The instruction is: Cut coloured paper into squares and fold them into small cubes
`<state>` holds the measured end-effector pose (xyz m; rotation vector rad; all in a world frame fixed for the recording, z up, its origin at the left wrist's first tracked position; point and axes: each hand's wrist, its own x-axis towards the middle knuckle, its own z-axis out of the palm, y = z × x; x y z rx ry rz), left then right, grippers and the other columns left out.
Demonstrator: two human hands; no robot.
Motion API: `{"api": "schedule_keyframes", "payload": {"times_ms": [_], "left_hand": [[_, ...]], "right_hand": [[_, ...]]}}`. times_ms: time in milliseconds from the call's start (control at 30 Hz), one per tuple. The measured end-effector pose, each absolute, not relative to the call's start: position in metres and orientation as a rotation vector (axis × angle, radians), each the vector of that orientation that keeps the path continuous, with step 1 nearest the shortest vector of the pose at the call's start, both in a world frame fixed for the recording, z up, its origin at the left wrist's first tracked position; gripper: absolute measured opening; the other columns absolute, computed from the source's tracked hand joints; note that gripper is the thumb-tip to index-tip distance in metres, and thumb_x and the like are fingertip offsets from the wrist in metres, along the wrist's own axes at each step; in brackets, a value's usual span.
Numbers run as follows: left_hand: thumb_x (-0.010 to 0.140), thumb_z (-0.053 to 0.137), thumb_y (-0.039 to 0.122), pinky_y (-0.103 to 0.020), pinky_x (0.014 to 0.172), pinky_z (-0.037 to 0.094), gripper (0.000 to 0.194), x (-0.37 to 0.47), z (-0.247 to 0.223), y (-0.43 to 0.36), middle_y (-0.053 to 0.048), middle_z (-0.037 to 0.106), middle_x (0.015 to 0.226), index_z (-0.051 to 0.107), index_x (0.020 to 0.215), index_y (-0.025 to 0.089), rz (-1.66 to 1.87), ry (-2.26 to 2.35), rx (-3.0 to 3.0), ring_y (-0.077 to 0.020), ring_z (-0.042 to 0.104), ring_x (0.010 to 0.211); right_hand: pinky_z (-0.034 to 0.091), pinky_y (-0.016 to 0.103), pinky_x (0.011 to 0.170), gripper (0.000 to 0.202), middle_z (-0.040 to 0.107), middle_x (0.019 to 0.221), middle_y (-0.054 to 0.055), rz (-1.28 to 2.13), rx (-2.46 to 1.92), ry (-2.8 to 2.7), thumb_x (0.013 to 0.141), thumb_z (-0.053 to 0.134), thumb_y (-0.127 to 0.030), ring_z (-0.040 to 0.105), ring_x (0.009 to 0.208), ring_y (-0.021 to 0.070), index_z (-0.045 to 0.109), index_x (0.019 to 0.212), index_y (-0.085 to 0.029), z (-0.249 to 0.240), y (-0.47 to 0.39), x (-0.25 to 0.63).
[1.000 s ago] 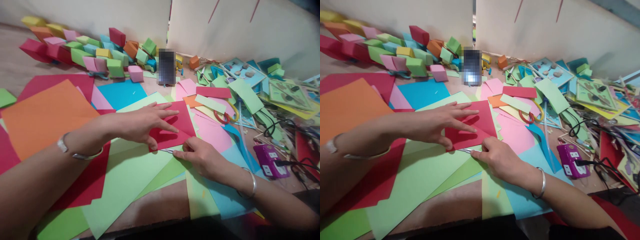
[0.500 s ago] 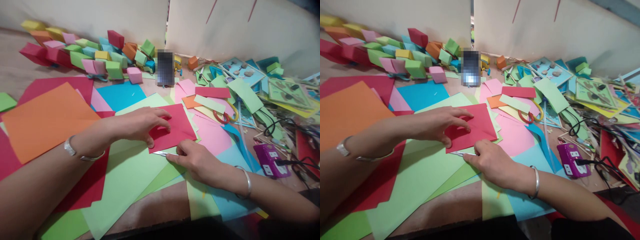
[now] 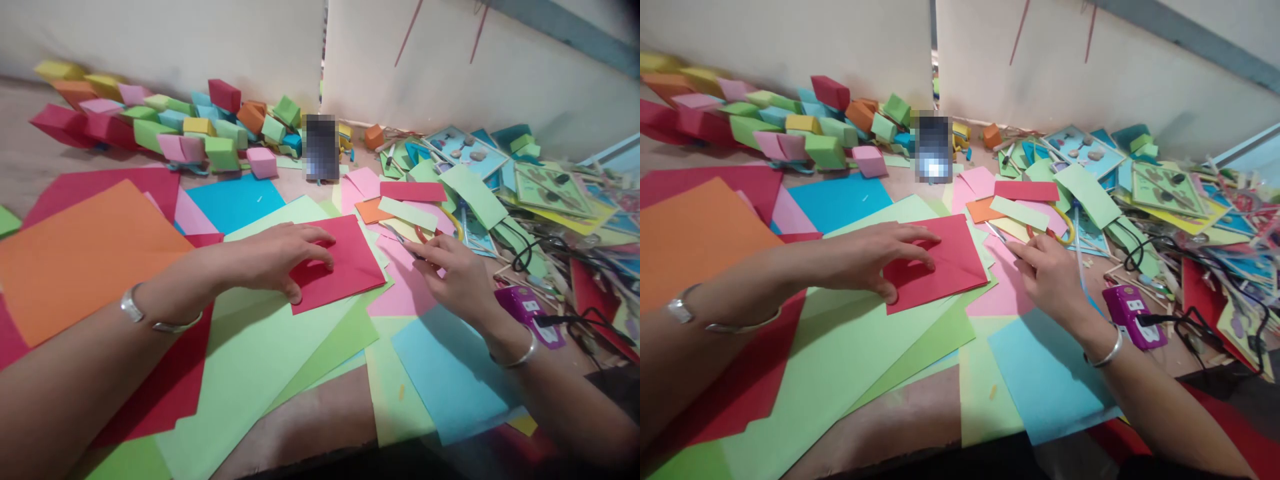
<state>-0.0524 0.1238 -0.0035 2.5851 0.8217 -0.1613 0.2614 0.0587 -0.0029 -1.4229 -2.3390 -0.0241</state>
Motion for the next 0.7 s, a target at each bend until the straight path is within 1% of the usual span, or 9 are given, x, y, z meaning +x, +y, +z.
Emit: {"api": "schedule_keyframes", "payload": {"times_ms": [100,200,267,333,433,500,567,633,700], "left_hand": [[0.07,0.084,0.028,-0.047,0.107,0.04,0.054,-0.052,0.001,0.122,-0.009,0.046,0.154,0.066,0.121,0.03,-0.179,0.838,2.584,-0.0337,0.043,0.139],[0.072,0.082,0.028,-0.048,0.108,0.04,0.052,-0.05,0.003,0.12,-0.011,0.046,0.154,0.065,0.122,0.028,-0.165,0.812,2.604,-0.0333,0.043,0.139],[0.072,0.083,0.029,-0.049,0.108,0.04,0.053,-0.049,0.001,0.119,-0.012,0.046,0.153,0.065,0.122,0.027,-0.144,0.802,2.612,-0.0332,0.043,0.139],[0.071,0.084,0.028,-0.049,0.109,0.039,0.056,-0.049,0.0,0.119,-0.011,0.046,0.154,0.065,0.123,0.027,-0.14,0.802,2.621,-0.0331,0.042,0.141],[0.074,0.083,0.03,-0.045,0.11,0.039,0.058,-0.057,0.007,0.12,-0.012,0.044,0.155,0.063,0.128,0.026,-0.161,0.836,2.625,-0.0318,0.039,0.143],[0.082,0.075,0.037,-0.039,0.107,0.043,0.053,-0.076,0.021,0.122,-0.01,0.044,0.155,0.061,0.131,0.025,-0.145,0.961,2.608,-0.0289,0.044,0.139],[0.089,0.064,0.049,-0.037,0.104,0.044,0.048,-0.108,0.038,0.125,-0.003,0.049,0.153,0.061,0.131,0.026,-0.053,1.259,2.587,-0.0271,0.049,0.133],[0.094,0.05,0.058,-0.036,0.104,0.042,0.055,-0.15,0.05,0.127,0.001,0.054,0.147,0.054,0.138,0.025,-0.023,1.615,2.522,-0.0253,0.051,0.128],[0.087,0.043,0.076,-0.036,0.097,0.045,0.073,-0.193,0.054,0.128,0.005,0.063,0.135,0.053,0.139,0.027,-0.126,2.006,2.351,-0.0255,0.058,0.113]], "right_hand": [[0.044,0.034,0.059,0.027,0.061,0.078,0.01,-0.095,-1.491,-2.554,0.095,0.049,-0.02,0.056,0.066,0.0209,0.076,0.097,-0.018,-0.014,0.066,0.274],[0.051,0.048,0.082,0.024,0.065,0.11,0.018,-0.273,-1.337,-2.515,0.096,0.05,-0.019,0.061,0.102,0.0324,0.073,0.1,-0.017,-0.016,0.063,0.256],[0.052,0.048,0.089,0.026,0.065,0.121,0.017,-0.201,-1.121,-2.592,0.097,0.047,-0.016,0.06,0.112,0.0307,0.07,0.108,-0.019,-0.014,0.061,0.234],[0.055,0.04,0.086,0.024,0.069,0.117,0.013,-0.096,-0.92,-2.7,0.097,0.049,-0.017,0.063,0.106,0.0249,0.071,0.106,-0.02,-0.014,0.06,0.213],[0.058,0.038,0.075,0.025,0.072,0.102,0.015,0.035,-0.72,-2.801,0.097,0.047,-0.015,0.067,0.092,0.0244,0.072,0.099,-0.013,-0.019,0.063,0.196],[0.058,0.039,0.072,0.028,0.072,0.099,0.016,0.063,-0.693,-2.769,0.098,0.044,-0.013,0.067,0.09,0.025,0.072,0.099,-0.011,-0.023,0.065,0.195],[0.058,0.04,0.072,0.029,0.072,0.101,0.017,0.072,-0.666,-2.731,0.098,0.043,-0.013,0.067,0.091,0.0252,0.072,0.1,-0.011,-0.027,0.067,0.197],[0.058,0.04,0.074,0.031,0.071,0.103,0.017,0.048,-0.648,-2.719,0.098,0.041,-0.012,0.067,0.093,0.0253,0.072,0.102,-0.012,-0.029,0.067,0.201],[0.058,0.041,0.076,0.032,0.071,0.106,0.017,0.01,-0.638,-2.726,0.098,0.04,-0.012,0.067,0.096,0.0257,0.071,0.103,-0.013,-0.03,0.066,0.202]]}}
